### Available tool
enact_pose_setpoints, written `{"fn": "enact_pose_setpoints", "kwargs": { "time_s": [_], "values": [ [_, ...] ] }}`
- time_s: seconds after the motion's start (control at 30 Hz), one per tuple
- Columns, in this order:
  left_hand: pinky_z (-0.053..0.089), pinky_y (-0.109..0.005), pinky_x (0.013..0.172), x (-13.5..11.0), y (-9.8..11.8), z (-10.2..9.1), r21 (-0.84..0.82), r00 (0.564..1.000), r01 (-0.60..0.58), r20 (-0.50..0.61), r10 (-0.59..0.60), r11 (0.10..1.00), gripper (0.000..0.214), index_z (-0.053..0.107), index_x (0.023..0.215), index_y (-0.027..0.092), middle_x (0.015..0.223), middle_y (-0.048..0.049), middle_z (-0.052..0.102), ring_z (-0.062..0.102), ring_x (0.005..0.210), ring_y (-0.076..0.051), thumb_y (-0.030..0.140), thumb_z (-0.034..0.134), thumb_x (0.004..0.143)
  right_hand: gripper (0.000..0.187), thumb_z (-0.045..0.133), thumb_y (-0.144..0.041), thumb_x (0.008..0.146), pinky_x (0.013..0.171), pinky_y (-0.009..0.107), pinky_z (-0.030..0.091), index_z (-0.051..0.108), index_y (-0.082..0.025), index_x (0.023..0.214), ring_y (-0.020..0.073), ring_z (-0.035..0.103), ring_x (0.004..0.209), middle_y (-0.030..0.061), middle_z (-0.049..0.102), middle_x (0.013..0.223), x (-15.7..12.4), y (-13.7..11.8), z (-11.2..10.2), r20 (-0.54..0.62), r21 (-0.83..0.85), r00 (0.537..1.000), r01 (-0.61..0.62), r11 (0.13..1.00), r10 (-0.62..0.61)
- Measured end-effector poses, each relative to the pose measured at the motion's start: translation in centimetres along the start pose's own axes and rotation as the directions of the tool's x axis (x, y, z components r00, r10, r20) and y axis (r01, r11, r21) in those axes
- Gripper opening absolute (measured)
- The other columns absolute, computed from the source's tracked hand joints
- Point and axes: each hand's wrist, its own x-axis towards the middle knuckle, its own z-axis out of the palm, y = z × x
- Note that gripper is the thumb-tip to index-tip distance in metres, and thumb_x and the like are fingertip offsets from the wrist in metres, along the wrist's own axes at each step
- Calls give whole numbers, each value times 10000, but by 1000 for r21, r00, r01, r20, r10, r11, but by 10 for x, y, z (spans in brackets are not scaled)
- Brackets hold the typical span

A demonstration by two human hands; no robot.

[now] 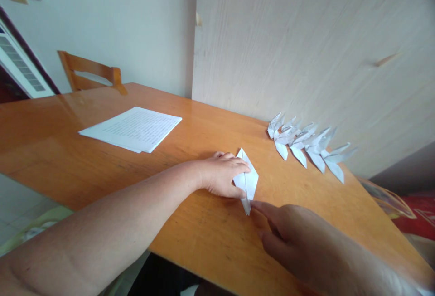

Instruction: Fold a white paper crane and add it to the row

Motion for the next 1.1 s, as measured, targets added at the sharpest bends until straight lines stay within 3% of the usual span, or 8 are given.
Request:
{"fn": "enact_pose_setpoints", "kwargs": {
  "time_s": [0.17,0.27,0.33,0.4,0.5,0.53,0.8,1.1],
  "values": [
    [247,-501,1103,1,-1,1,14,1000,-4,2,4,1000,711,461,1415,252,1517,-68,415,342,1356,-355,565,594,792,181,575,-343,815,474,290,235,695,-282,934,186,601,532,33,682,637,-6,-6,-5,122,-55,992,34,998,-27],
    [250,-493,1104,1,-2,1,20,1000,-5,7,5,1000,721,450,1423,250,1521,-68,409,345,1353,-347,576,585,794,195,576,-340,831,447,275,252,704,-309,975,159,582,488,0,669,613,-7,-6,-6,181,33,980,77,996,-82],
    [249,-489,1105,1,-2,1,21,1000,-6,13,6,1000,719,446,1423,260,1524,-62,404,340,1357,-345,584,582,796,167,535,-304,874,466,259,309,697,-303,916,139,582,516,-20,665,633,-4,-2,-4,94,134,989,101,986,-114],
    [245,-488,1107,0,-3,0,20,1000,-5,21,4,1000,712,445,1421,282,1528,-49,399,324,1369,-345,592,585,795,209,472,-254,918,518,250,367,664,-273,836,128,580,569,-26,652,660,3,2,0,-86,205,991,118,972,-102],
    [242,-494,1108,0,-4,-1,11,1000,-5,30,5,1000,717,433,1425,304,1528,-41,398,313,1379,-341,596,596,790,171,497,-218,917,652,268,428,626,-226,805,144,589,725,10,655,816,18,10,10,-338,205,931,216,955,-138],
    [241,-495,1109,0,-4,-2,6,1000,-5,30,4,1000,725,426,1428,306,1527,-41,400,314,1379,-337,595,601,787,158,505,-191,911,680,271,434,628,-221,817,146,586,758,16,646,845,22,12,13,-360,203,919,243,948,-159],
    [283,-475,1086,0,-8,-6,-14,1000,9,23,-9,1000,746,394,1446,325,1475,-58,464,408,1324,-312,529,638,771,125,548,-151,898,712,274,428,628,-214,824,145,559,803,18,616,902,41,19,28,-317,177,925,275,945,-209],
    [379,-402,1003,2,-16,-15,-114,999,48,-14,-50,992,582,504,1374,372,1274,-17,630,554,1186,-278,317,601,803,183,540,-132,891,707,268,416,615,-198,737,146,528,797,17,591,860,41,17,26,-290,154,938,241,958,-190]
  ]
}}
